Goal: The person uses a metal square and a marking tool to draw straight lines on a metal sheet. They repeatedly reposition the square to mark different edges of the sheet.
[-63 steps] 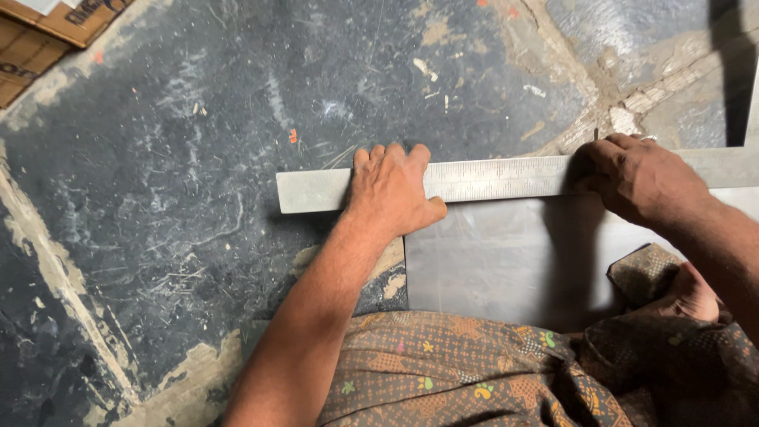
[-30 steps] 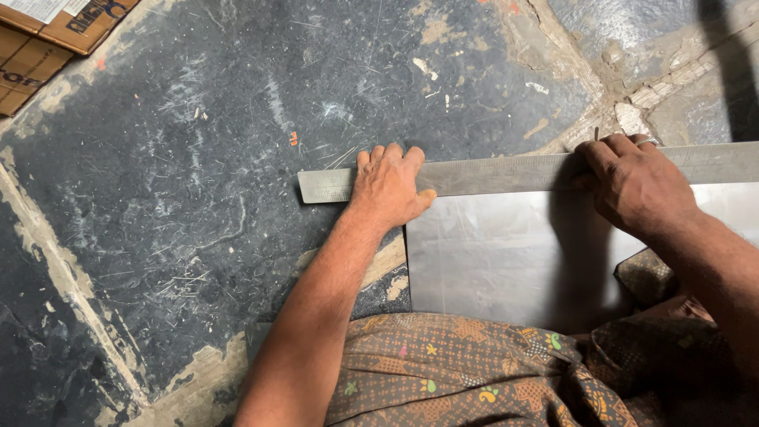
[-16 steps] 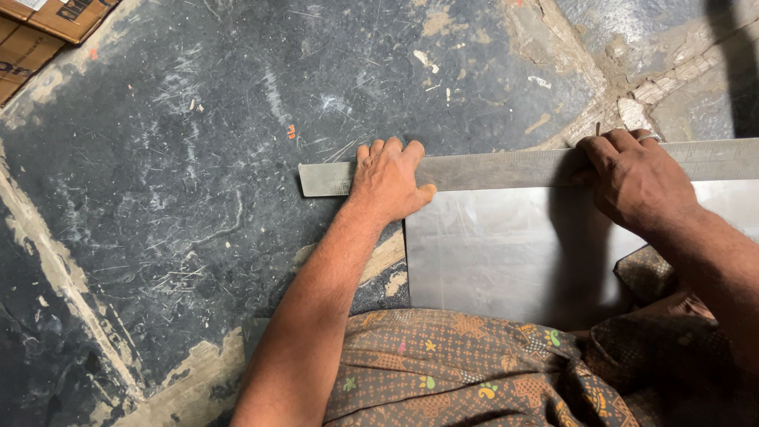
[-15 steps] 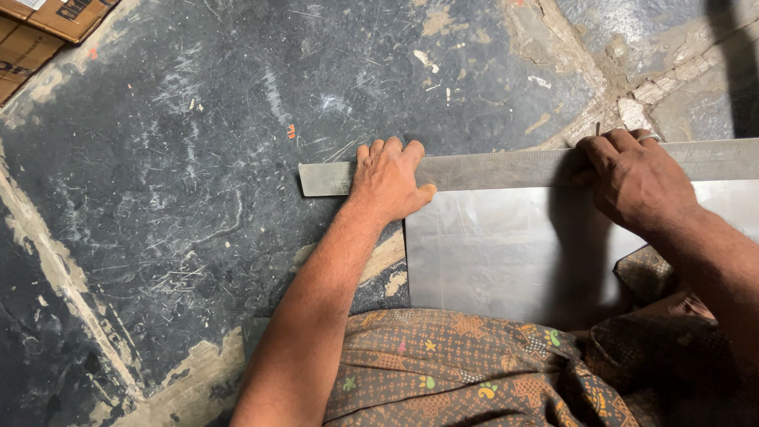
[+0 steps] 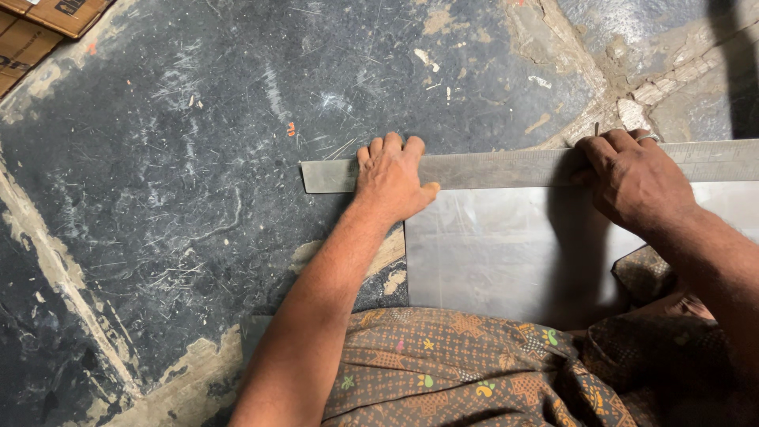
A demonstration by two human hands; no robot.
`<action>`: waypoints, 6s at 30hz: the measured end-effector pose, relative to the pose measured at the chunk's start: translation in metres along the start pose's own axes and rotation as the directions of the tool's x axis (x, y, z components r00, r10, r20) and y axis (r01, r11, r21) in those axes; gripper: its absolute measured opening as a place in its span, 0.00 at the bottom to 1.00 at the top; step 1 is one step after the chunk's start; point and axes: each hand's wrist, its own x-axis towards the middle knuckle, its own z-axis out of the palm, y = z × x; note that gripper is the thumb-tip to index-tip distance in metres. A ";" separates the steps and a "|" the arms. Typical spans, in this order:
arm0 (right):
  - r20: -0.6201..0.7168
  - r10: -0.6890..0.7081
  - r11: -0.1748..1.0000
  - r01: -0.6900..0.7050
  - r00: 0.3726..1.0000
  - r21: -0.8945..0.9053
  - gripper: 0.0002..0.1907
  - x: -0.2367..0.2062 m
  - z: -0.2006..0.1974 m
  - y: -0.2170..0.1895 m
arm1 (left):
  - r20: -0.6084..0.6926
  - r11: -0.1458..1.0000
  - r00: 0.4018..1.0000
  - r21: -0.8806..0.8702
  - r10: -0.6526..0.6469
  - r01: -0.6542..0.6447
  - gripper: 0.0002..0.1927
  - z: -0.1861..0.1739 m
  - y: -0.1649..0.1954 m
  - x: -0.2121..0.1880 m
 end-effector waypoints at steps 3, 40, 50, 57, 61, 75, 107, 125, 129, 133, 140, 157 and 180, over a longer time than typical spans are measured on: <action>0.046 0.004 0.999 -0.002 0.999 -0.041 0.20 0.001 0.000 0.000 | -0.004 0.999 1.000 0.024 0.026 -0.026 0.37 0.005 0.010 0.004; -0.017 -0.036 0.997 0.035 0.999 -0.063 0.33 0.003 0.012 0.008 | 0.104 0.994 0.992 0.091 -0.075 0.066 0.36 -0.011 -0.016 0.003; -0.049 -0.027 0.996 0.023 0.998 -0.084 0.27 0.002 0.013 -0.001 | -0.098 0.992 0.988 0.012 0.123 -0.122 0.36 0.007 -0.022 -0.003; -0.101 -0.047 0.997 0.040 0.994 -0.069 0.19 0.005 0.020 -0.005 | -0.088 0.982 0.990 0.162 0.110 -0.095 0.24 0.011 -0.036 -0.002; -0.091 -0.043 0.994 0.034 0.995 -0.101 0.18 0.002 0.024 -0.008 | -0.049 0.991 0.997 0.120 0.059 -0.053 0.30 0.001 -0.052 -0.012; -0.302 0.040 0.988 0.007 0.953 0.153 0.12 -0.031 -0.007 -0.059 | -0.030 0.972 0.998 0.227 -0.054 0.060 0.23 -0.006 -0.042 -0.013; -0.297 -0.018 0.833 0.179 0.955 0.523 0.10 0.019 0.003 -0.133 | -0.060 0.971 0.996 0.222 -0.071 0.083 0.24 0.004 -0.044 -0.009; -0.299 -0.160 0.888 0.270 0.941 0.373 0.08 0.020 0.004 -0.131 | -0.074 0.974 0.995 0.212 -0.069 0.084 0.22 0.007 -0.045 -0.008; -0.378 -0.268 0.903 0.368 0.886 0.221 0.08 0.019 0.005 -0.130 | -0.043 0.975 0.996 0.205 -0.079 0.086 0.22 0.006 -0.045 -0.008; -0.219 -0.112 0.807 0.218 0.969 0.549 0.08 0.014 0.007 -0.129 | -0.055 0.974 0.995 0.210 -0.081 0.091 0.23 0.006 -0.044 -0.008; -0.303 0.064 0.781 0.141 0.951 0.608 0.09 -0.012 0.013 -0.147 | -0.082 0.976 0.994 0.202 -0.069 0.084 0.22 0.007 -0.046 -0.008; -0.242 0.135 0.803 0.037 0.961 0.595 0.09 -0.001 0.007 -0.162 | -0.115 0.981 0.992 0.180 -0.050 0.070 0.20 0.005 -0.044 -0.010; -0.161 0.075 0.841 0.024 0.984 0.540 0.13 -0.007 -0.016 -0.153 | -0.147 0.981 0.988 0.177 -0.055 0.081 0.18 0.001 -0.045 -0.012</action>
